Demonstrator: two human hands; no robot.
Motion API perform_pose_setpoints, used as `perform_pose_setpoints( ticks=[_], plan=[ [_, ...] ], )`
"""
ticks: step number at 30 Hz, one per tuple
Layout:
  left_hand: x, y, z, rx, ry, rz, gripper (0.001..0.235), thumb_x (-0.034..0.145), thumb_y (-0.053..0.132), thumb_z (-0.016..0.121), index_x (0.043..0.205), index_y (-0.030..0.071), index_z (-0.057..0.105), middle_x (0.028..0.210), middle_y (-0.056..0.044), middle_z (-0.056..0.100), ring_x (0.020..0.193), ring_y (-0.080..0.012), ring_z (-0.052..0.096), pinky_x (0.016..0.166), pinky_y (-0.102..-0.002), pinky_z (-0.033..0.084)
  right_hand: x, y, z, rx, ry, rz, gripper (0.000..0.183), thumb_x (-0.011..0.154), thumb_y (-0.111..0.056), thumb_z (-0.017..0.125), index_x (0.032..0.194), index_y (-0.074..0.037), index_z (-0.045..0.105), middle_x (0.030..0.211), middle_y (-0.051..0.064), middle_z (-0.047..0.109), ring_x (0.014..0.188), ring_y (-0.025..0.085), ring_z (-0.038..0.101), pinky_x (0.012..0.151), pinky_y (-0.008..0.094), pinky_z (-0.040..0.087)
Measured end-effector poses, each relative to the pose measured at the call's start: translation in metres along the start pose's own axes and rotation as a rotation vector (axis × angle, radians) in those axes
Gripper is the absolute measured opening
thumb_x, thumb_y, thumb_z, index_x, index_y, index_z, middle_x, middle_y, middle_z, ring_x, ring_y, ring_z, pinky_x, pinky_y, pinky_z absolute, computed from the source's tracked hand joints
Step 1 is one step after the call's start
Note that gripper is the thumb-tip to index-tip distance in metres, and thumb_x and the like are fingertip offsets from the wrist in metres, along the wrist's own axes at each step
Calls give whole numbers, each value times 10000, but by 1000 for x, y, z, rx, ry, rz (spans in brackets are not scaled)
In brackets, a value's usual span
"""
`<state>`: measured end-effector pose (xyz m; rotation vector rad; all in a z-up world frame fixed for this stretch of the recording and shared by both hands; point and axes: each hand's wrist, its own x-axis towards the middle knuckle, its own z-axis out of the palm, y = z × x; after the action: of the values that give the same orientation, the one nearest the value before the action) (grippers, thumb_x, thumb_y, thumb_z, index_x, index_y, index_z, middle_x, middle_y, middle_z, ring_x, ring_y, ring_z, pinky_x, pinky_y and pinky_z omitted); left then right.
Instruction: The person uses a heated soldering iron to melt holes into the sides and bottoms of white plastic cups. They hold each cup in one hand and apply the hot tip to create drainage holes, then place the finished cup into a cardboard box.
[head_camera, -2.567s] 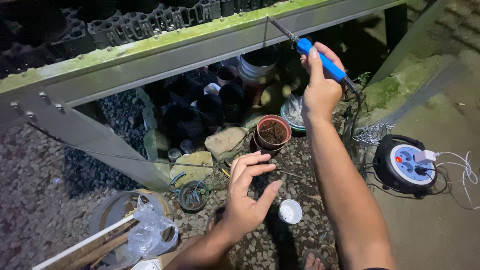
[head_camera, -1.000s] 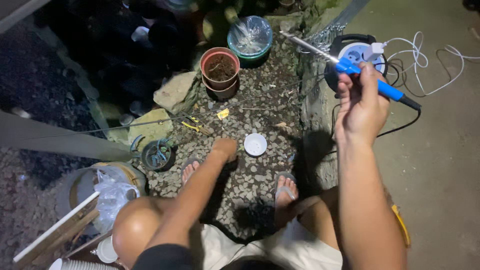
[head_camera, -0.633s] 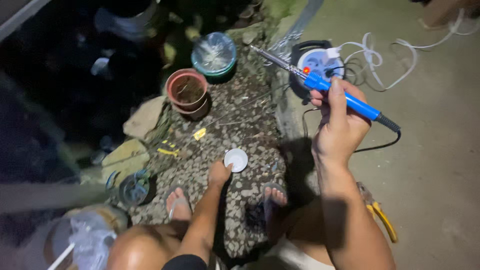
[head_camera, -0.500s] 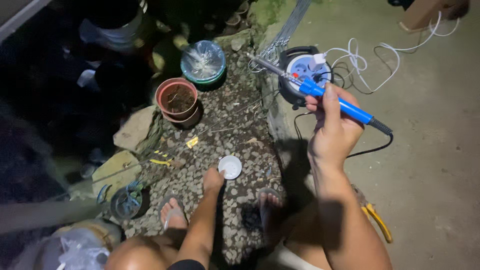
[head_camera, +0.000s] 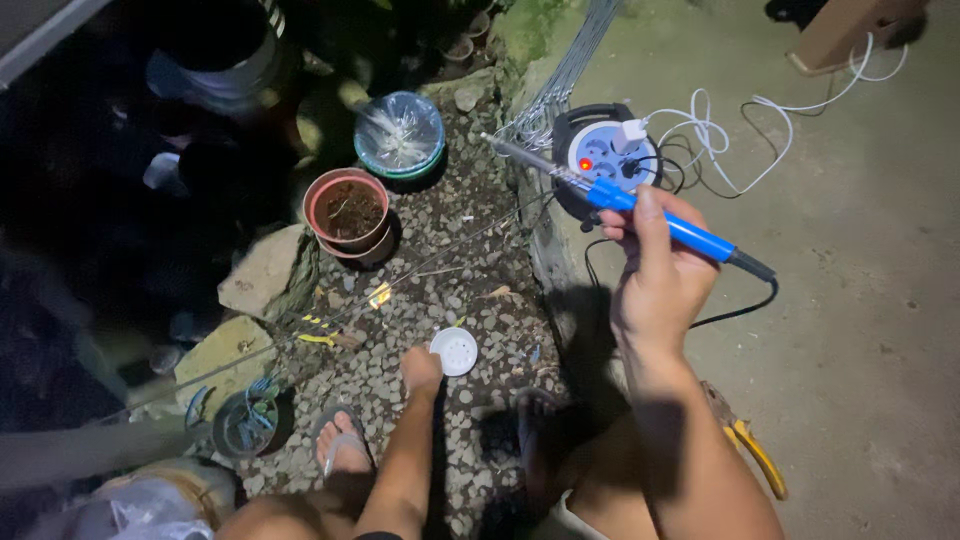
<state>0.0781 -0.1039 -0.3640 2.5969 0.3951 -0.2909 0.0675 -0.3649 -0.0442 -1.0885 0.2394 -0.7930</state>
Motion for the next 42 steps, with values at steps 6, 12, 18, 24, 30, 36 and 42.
perform_pose_setpoints(
  ticks=[6, 12, 18, 24, 30, 36, 42],
  plan=[
    [3, -1, -4, -105, 48, 108, 254, 775, 173, 670, 963, 17, 740, 930, -255, 734, 909, -438, 714, 856, -522, 562, 0, 6, 6, -10, -27, 38, 261, 1026, -140, 683, 1186, 63, 642, 980, 137, 727, 814, 181, 737, 755, 279, 618],
    [-1, 4, -13, -119, -59, 282, 280, 821, 264, 688, 987, 48, 750, 937, -236, 740, 925, -411, 712, 851, -499, 553, 2, 16, 15, 117, -31, 80, 264, 1000, -118, 704, 1185, 60, 643, 1015, 129, 740, 843, 172, 733, 794, 275, 611],
    [-4, 43, -61, -308, 7, 675, 255, 811, 195, 690, 1007, 61, 783, 902, -190, 719, 853, -371, 695, 767, -453, 550, 7, 32, 20, 24, -51, 5, 228, 1020, -110, 703, 1171, 54, 652, 1003, 118, 733, 847, 155, 725, 806, 269, 614],
    [-26, 77, -165, -662, -301, 575, 304, 905, 196, 635, 1138, 33, 743, 849, -44, 743, 705, -107, 657, 640, -293, 539, -9, 45, 30, -105, -250, -169, 182, 1064, -69, 707, 1198, 32, 637, 1044, 65, 666, 936, 145, 686, 870, 269, 577],
    [-107, 105, -213, -969, -422, 549, 358, 1097, 268, 633, 1201, -64, 719, 957, -33, 698, 851, -66, 620, 747, -247, 522, -28, 45, 38, -281, -265, -262, 157, 1093, -77, 685, 1197, 20, 617, 1058, 72, 674, 930, 135, 688, 867, 258, 569],
    [-163, 121, -230, -766, 57, 833, 1085, 614, 259, 990, 1478, -47, 411, 1339, -168, 498, 1289, -284, 510, 1100, -414, 437, -36, 44, 41, -179, -226, -208, 180, 1124, -95, 682, 1240, 17, 600, 1033, 92, 699, 929, 137, 688, 881, 261, 579],
    [-154, 122, -235, -1006, 13, 741, 981, 744, 270, 945, 1498, -3, 380, 1431, -145, 515, 1377, -250, 538, 1195, -396, 436, -47, 37, 37, -245, -332, -272, 167, 1151, -58, 678, 1272, 27, 601, 1136, 100, 683, 993, 168, 712, 923, 281, 593]
  ],
)
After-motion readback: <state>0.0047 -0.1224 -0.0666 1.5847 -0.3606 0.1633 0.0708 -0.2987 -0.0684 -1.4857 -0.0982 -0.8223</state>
